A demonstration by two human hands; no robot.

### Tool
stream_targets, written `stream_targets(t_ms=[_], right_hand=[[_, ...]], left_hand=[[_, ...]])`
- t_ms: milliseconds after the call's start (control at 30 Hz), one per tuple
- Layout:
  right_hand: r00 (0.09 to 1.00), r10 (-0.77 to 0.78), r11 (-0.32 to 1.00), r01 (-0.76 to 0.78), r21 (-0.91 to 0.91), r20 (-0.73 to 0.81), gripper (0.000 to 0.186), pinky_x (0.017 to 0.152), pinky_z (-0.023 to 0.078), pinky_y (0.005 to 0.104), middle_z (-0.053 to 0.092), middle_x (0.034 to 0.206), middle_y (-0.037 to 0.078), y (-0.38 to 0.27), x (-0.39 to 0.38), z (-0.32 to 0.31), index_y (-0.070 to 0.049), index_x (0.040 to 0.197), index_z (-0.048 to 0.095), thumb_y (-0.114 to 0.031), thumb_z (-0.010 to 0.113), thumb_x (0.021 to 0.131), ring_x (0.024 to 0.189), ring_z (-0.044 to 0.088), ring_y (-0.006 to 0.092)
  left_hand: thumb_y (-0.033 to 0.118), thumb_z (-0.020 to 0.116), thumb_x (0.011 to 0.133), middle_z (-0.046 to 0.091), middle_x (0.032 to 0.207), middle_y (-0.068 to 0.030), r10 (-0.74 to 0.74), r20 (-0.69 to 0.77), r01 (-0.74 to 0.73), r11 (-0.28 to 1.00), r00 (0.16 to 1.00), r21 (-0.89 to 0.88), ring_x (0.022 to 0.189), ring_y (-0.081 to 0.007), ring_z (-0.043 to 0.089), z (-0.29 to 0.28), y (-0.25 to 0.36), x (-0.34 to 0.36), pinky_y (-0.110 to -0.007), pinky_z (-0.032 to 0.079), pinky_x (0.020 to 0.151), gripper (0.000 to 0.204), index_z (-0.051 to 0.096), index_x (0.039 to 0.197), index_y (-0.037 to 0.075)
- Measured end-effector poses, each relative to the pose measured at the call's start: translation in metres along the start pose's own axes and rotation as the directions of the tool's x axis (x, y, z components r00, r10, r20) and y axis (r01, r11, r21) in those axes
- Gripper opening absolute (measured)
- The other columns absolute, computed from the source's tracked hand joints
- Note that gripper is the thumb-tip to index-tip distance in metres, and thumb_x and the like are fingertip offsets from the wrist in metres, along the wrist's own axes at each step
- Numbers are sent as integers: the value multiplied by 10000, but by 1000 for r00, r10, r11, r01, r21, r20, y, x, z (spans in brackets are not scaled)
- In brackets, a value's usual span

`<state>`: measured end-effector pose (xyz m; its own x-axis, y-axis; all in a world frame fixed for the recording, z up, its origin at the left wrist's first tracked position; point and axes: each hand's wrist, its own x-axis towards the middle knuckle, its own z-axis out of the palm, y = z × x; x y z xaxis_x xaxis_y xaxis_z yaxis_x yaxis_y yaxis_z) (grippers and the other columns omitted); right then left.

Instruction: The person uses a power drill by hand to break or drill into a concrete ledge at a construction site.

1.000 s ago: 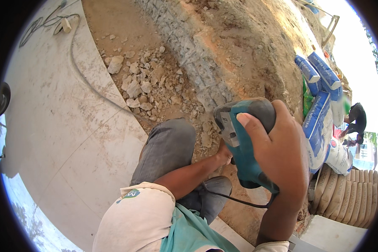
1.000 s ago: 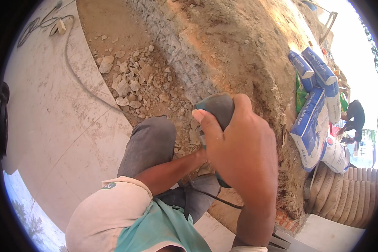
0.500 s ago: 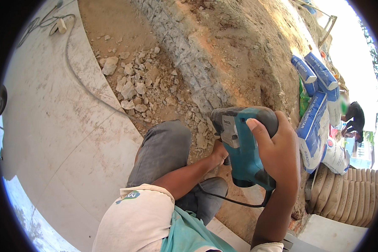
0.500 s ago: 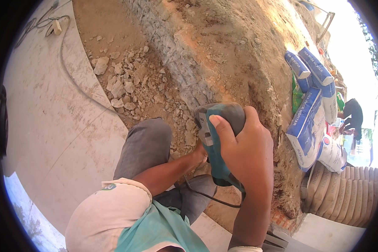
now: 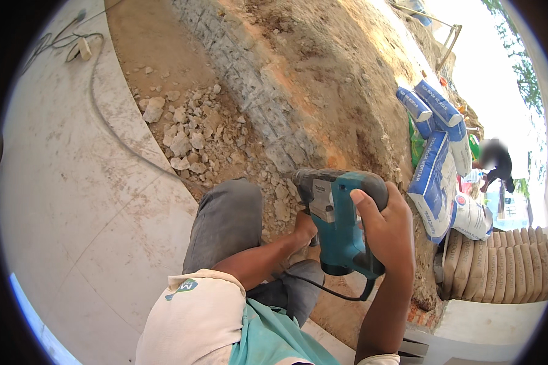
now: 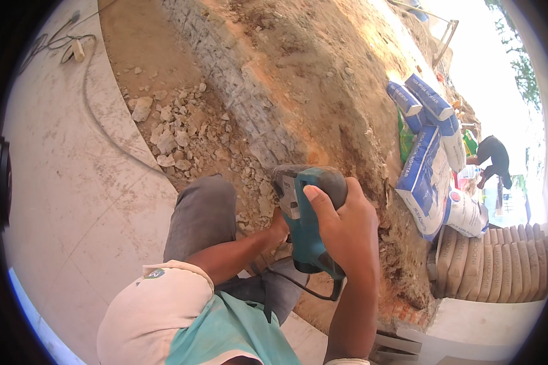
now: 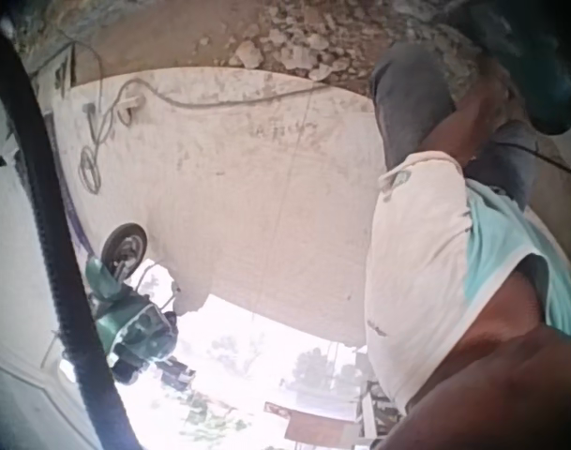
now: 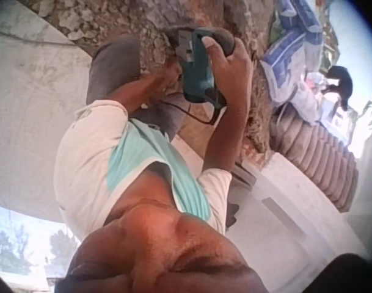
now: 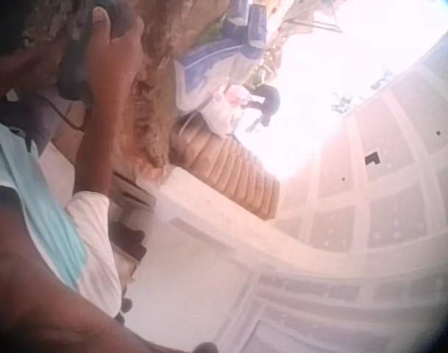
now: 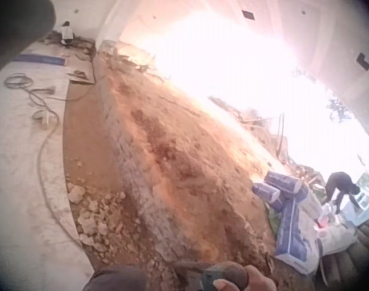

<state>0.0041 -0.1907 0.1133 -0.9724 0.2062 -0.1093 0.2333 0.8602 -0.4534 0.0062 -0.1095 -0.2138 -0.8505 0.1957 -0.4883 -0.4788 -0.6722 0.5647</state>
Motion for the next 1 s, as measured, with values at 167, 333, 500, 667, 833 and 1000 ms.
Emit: stream_targets(t_ms=[167, 333, 500, 667, 833, 1000], right_hand=[[995, -86, 991, 90, 103, -42, 370, 714, 499, 315, 654, 792, 115, -13, -28, -21, 24, 999, 609, -304, 734, 880, 739, 609, 167], [984, -171, 985, 171, 14, -44, 390, 658, 505, 326, 655, 752, 105, -14, -38, -5, -4, 997, 582, -324, 766, 872, 668, 624, 195], [961, -277, 947, 278, -161, 27, 407, 632, 505, 397, 648, 740, 188, -32, -17, 25, -9, 968, 550, -342, 762, 866, 667, 655, 365], [958, -260, 940, 279, -197, 117, 361, 717, 490, 335, 628, 783, 128, -69, 15, 29, 24, 972, 603, -295, 739, 873, 734, 602, 201], [946, -255, 886, 311, -343, 200, 389, 694, 490, 352, 642, 792, 140, -87, 50, 35, 35, 957, 622, -334, 714, 874, 714, 615, 221], [871, -327, 806, 459, -373, 366, 460, 683, 495, 393, 656, 777, 151, -120, 77, 52, 35, 957, 653, -417, 685, 880, 700, 642, 245]], left_hand=[[241, 725, 878, 689, 796, -109, 48, 117, -44, 998, 992, -36, 652, -171, 633, 1, 40, -25, -344, 458, 550, 256, 678, 857, -10], [217, 723, 877, 694, 830, -97, 64, 64, -56, 990, 996, -132, 695, -176, 658, -4, 22, 6, -349, 510, 558, 213, 690, 908, 10], [205, 708, 887, 697, 897, -97, 64, 74, -42, 964, 995, -262, 750, -187, 678, -10, 0, 44, -356, 549, 604, 212, 685, 972, 12], [198, 693, 899, 696, 953, -95, 54, 142, 13, 900, 988, -435, 794, -193, 686, -6, 55, 38, -360, 569, 645, 221, 676, 1021, 15], [191, 677, 910, 695, 1008, -92, 81, 227, 63, 823, 971, -564, 839, -199, 694, 4, 103, 29, -365, 589, 687, 236, 668, 1070, 18], [184, 662, 921, 694, 1064, -90, 58, 202, 80, 785, 978, -614, 883, -205, 703, 1, 118, 40, -369, 609, 728, 256, 659, 1119, 21]])
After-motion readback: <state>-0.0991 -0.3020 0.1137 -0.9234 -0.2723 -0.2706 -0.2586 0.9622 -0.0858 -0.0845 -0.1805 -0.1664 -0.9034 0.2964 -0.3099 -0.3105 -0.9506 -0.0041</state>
